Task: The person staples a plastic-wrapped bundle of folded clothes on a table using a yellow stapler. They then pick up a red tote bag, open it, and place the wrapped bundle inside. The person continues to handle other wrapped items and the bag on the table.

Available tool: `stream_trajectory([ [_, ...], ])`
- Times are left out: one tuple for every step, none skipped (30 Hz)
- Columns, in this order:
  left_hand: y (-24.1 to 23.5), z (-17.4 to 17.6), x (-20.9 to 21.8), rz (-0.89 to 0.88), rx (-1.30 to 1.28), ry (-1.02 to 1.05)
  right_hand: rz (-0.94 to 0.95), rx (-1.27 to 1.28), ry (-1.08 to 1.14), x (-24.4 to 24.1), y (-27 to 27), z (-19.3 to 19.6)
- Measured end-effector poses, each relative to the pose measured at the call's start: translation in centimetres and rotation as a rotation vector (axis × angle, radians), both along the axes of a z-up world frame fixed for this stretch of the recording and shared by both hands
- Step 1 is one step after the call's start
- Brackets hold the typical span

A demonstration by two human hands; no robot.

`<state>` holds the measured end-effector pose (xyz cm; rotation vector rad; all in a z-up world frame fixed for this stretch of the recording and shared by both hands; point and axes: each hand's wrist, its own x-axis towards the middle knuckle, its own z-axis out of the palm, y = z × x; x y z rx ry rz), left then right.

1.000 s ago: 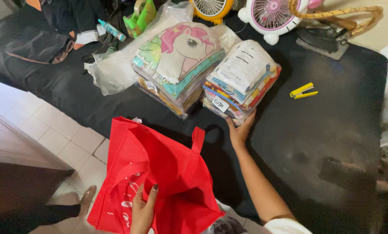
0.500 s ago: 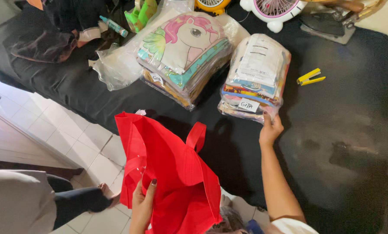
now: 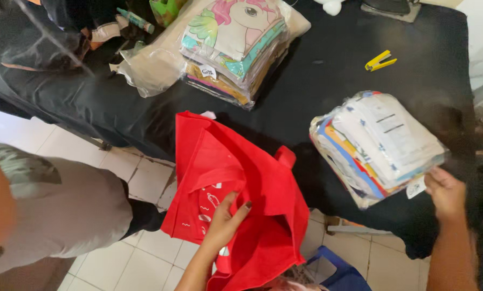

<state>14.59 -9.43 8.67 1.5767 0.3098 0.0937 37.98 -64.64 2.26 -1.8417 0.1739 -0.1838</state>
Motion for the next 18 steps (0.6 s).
stream_trajectory([
  [-0.5, 0.5, 0.2, -0.034, -0.020, -0.008, -0.049, -0.150, -0.035, 0.1, 0.3, 3.1],
  [-0.5, 1.0, 0.3, -0.067, -0.040, -0.016, -0.140, -0.274, -0.215, -0.2, 2.1, 5.8],
  [-0.4, 1.3, 0.4, -0.039, -0.040, -0.008, -0.247, -0.375, -0.416, -0.8, 4.7, 8.2],
  [-0.2, 1.4, 0.4, -0.010, -0.039, -0.001, -0.323, -0.395, -0.706, -2.3, 8.5, 9.7],
  [-0.2, 1.3, 0.2, 0.018, -0.042, 0.014, -0.300, -0.382, -0.974, -4.4, 13.0, 10.3],
  [-0.1, 1.1, -0.1, 0.034, -0.069, 0.081, -0.194, -0.360, -1.211, -6.3, 17.9, 10.4],
  [0.1, 0.6, -0.4, 0.053, -0.096, 0.144, 0.029, -0.366, -1.319, -7.6, 23.6, 9.7],
  [0.4, 0.0, -0.3, 0.071, -0.123, 0.207, 0.296, -0.548, -1.002, -8.6, 27.6, 9.2],
  [0.7, -0.6, -0.4, 0.084, -0.086, 0.198, 0.546, -0.602, -0.808, -6.7, 31.7, 8.4],
  [1.0, -1.3, -0.4, 0.096, -0.049, 0.190, 0.685, -0.650, -0.808, -3.5, 34.6, 7.5],
  [1.4, -2.1, -0.5, 0.113, -0.010, 0.182, 0.674, -0.639, -0.680, -0.6, 35.4, 6.5],
  [1.7, -2.8, -0.8, 0.135, -0.006, 0.141, 0.662, -0.628, -0.552, 1.5, 34.8, 5.2],
  [1.9, -3.4, -0.7, 0.159, 0.002, 0.089, 0.674, -0.553, -0.506, 3.1, 34.0, 3.6],
  [2.3, -4.0, -0.5, 0.183, 0.010, 0.036, 0.686, -0.479, -0.460, 4.3, 32.9, 2.0],
  [2.5, -4.4, -0.1, 0.212, -0.065, 0.067, 0.703, -0.413, -0.415, 6.2, 31.8, 0.8],
  [2.8, -4.6, 0.4, 0.240, -0.140, 0.098, 0.668, -0.379, -0.438, 8.6, 31.1, -0.2],
  [2.8, -4.7, 0.1, 0.272, -0.214, 0.148, 0.638, -0.338, -0.441, 9.9, 30.6, -1.5],
  [2.6, -4.7, 0.2, 0.288, -0.169, 0.188, 0.608, -0.297, -0.443, 11.1, 30.1, -2.6],
])
